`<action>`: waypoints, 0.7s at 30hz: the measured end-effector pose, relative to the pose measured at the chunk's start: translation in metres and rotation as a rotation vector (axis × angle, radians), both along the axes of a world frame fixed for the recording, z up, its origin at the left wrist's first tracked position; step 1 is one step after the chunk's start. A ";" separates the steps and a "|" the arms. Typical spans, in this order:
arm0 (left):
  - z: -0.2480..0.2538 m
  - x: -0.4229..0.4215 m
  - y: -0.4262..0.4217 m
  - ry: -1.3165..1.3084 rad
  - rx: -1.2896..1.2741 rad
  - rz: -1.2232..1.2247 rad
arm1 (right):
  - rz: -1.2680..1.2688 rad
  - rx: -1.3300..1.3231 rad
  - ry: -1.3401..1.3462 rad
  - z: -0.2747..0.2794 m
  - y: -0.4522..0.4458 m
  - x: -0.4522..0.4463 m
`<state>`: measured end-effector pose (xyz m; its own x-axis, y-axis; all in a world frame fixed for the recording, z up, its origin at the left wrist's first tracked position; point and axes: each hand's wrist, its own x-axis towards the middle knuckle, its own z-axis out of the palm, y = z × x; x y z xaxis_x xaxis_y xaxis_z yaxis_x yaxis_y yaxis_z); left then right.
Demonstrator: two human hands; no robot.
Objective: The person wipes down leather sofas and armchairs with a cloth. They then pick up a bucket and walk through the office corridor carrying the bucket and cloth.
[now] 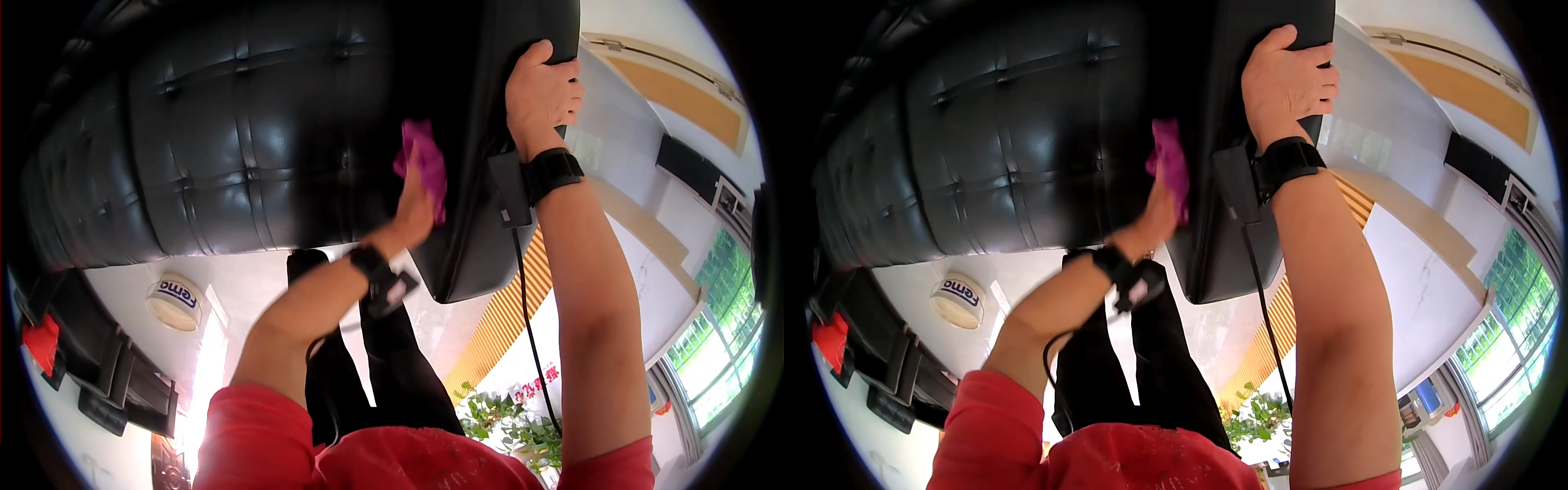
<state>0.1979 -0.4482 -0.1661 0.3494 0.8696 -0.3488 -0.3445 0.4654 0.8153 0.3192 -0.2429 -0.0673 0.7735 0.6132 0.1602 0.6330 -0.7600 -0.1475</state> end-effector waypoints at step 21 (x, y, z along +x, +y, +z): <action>0.111 -0.009 -0.070 0.647 0.536 -0.125 | 0.306 -0.260 -0.017 0.035 -0.010 -0.008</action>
<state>0.1888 -0.5183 -0.0549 0.3272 0.9427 -0.0650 0.2934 -0.0360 0.9553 0.3116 -0.2527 -0.0326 0.5473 0.8367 -0.0198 0.8367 -0.5464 0.0376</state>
